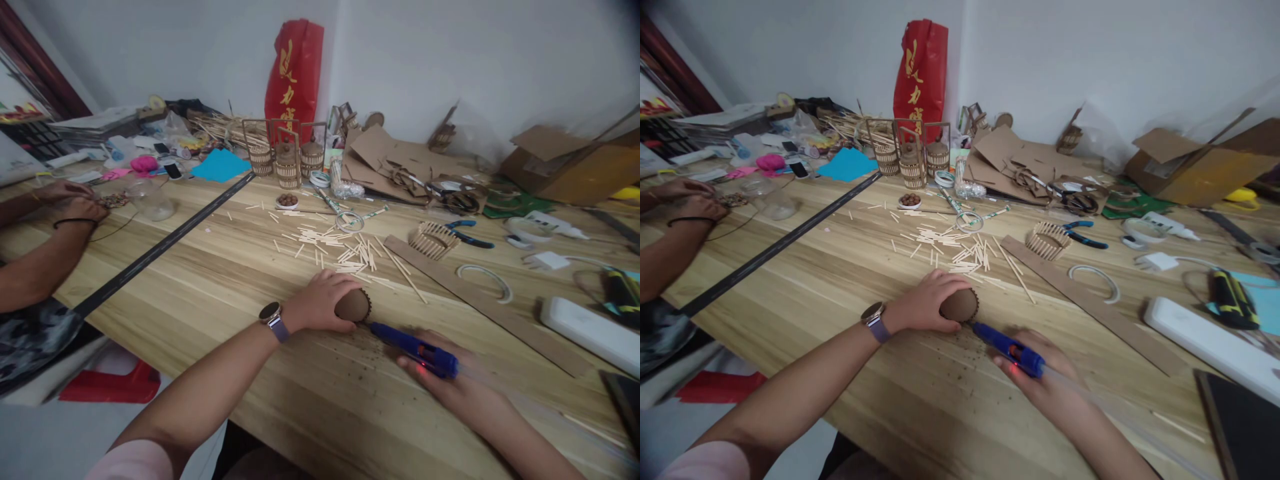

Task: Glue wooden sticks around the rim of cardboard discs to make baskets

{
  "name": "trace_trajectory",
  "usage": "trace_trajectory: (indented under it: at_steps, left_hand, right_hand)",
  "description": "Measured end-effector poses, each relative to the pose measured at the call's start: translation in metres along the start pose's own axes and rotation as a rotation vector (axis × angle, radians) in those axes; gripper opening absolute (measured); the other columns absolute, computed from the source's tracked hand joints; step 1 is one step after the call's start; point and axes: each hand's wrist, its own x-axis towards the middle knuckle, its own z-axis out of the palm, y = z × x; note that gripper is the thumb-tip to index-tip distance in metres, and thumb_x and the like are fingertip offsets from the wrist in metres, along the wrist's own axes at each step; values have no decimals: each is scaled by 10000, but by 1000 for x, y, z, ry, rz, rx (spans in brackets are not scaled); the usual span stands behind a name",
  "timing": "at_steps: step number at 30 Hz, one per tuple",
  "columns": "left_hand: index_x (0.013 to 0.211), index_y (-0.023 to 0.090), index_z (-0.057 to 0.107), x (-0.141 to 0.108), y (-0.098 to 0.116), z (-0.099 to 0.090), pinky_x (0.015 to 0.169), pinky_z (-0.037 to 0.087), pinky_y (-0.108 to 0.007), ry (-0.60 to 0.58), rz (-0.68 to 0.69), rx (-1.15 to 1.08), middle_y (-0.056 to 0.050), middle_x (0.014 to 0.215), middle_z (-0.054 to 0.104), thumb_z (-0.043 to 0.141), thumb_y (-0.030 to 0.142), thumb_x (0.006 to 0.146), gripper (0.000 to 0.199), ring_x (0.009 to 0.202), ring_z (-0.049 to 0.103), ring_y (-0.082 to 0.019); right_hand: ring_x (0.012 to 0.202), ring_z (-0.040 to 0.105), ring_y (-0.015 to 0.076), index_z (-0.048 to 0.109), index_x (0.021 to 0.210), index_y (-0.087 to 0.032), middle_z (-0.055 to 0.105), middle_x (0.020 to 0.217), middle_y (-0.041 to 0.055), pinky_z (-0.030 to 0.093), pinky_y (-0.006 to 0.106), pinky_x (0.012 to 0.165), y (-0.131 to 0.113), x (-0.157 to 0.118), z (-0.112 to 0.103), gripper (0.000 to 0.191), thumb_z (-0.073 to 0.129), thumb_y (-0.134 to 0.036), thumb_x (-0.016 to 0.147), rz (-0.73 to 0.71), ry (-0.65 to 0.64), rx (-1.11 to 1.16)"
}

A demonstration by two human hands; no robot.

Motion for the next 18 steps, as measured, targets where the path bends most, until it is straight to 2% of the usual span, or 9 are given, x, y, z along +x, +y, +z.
trace_trajectory:
  at_steps: [6,18]
  left_hand:
    - [1328,259,459,1,1,-1,1061,320,-425,-9,-12,-25,-59,1365,521,806,407,653,774,1229,430,-296]
    - [1303,230,479,1,0,0,1065,320,-411,3,-10,-13,-67,1359,534,822,403,636,770,1217,448,-285]
  right_hand:
    - [649,673,206,642,758,-250,684,705,30,544,305,587,1,-1,0,235,555,-454,837,3,-7,2]
    - [617,662,203,618,704,-255,664,661,26,539,306,572,0,0,1,252,551,-457,840,-10,16,-3]
